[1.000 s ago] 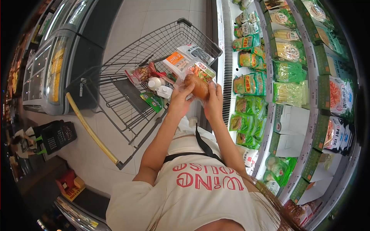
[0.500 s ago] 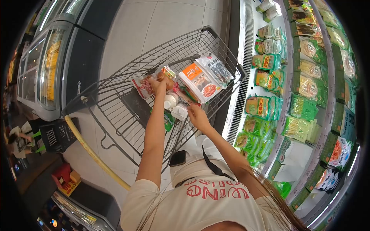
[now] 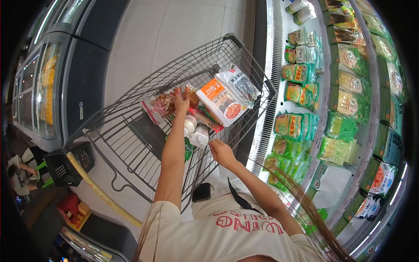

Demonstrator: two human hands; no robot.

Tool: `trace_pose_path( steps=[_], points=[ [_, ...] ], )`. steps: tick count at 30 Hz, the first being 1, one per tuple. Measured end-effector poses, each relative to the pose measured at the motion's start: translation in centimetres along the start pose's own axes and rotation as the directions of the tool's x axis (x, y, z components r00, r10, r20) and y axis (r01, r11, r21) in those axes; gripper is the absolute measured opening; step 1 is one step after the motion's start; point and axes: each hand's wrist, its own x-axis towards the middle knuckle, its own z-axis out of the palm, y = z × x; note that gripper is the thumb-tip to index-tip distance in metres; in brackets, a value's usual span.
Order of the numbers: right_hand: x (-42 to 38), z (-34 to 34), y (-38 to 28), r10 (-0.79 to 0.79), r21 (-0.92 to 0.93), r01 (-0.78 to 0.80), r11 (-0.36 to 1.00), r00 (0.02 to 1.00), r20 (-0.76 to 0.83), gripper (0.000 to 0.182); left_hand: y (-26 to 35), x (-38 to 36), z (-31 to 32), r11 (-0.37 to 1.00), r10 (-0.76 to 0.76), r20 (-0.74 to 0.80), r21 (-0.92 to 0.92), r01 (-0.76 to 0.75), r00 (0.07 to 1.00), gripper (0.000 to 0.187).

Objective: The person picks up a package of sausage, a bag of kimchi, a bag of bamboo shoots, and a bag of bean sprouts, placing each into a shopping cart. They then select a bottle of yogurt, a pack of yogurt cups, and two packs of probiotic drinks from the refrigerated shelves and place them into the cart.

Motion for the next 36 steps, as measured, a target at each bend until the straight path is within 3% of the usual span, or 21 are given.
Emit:
trace_pose_path(
  steps=[2, 5, 8, 11, 15, 18, 21, 22, 25, 28, 34, 36],
  points=[
    [-0.2, 0.3, 0.3, 0.017, -0.056, -0.017, 0.998, 1.0, 0.002, 0.012, 1.5, -3.8, -1.6, 0.985, 0.147, -0.111, 0.105, -0.136, 0.983, 0.056],
    [-0.2, 0.6, -0.4, 0.0, -0.119, -0.005, 0.993, 0.999, -0.041, 0.011, 2.8, -9.8, -3.7, 0.993, 0.12, 0.041, -0.001, -0.121, 0.992, 0.041],
    [-0.9, 0.4, -0.3, -0.14, -0.118, 0.126, 0.985, 0.983, -0.122, 0.01, 5.3, -18.1, -6.7, 0.984, 0.158, 0.257, 0.038, -0.173, 0.953, 0.04],
    [-2.6, -0.3, -0.8, -0.24, -0.117, 0.222, 0.968, 0.956, -0.167, 0.009, 6.2, -26.0, -9.3, 0.928, 0.161, 0.348, 0.266, -0.261, 0.924, 0.046],
    [-6.9, -1.3, -3.1, -0.231, -0.082, 0.224, 0.971, 0.968, -0.097, 0.011, 6.1, -35.1, -12.7, 0.785, -0.082, 0.495, 0.566, -0.25, 0.865, 0.049],
    [-10.3, -0.8, -3.4, -0.496, -0.236, 0.468, 0.852, 0.865, -0.072, 0.017, 2.4, -39.3, -13.4, 0.728, -0.052, 0.529, 0.601, -0.33, 0.847, 0.049],
    [-11.3, 1.2, -2.3, -0.46, -0.388, 0.404, 0.828, 0.886, -0.058, 0.021, 2.5, -42.3, -14.4, 0.654, -0.032, 0.471, 0.677, -0.338, 0.882, 0.055],
    [-10.6, 1.8, -1.6, -0.47, -0.329, 0.439, 0.836, 0.882, -0.017, 0.016, 3.6, -43.8, -15.2, 0.646, -0.033, 0.427, 0.699, -0.307, 0.904, 0.057],
    [-10.3, 1.2, -1.4, -0.564, -0.409, 0.502, 0.762, 0.825, -0.037, 0.013, 5.4, -45.9, -16.6, 0.588, 0.006, 0.339, 0.76, -0.278, 0.941, 0.054],
    [-10.0, 0.6, -1.3, -0.569, -0.426, 0.498, 0.756, 0.821, -0.049, 0.011, 6.4, -47.5, -18.5, 0.56, 0.13, 0.205, 0.793, -0.242, 0.97, 0.05],
    [-9.0, -1.5, -0.1, -0.578, -0.429, 0.503, 0.75, 0.814, -0.057, 0.01, 7.8, -50.8, -22.0, 0.569, 0.241, -0.045, 0.816, -0.104, 0.97, 0.042],
    [-8.8, -2.8, -0.2, -0.538, -0.407, 0.48, 0.777, 0.842, -0.037, 0.013, 7.8, -51.0, -23.0, 0.642, 0.312, -0.06, 0.749, -0.163, 0.948, 0.037]
  ],
)
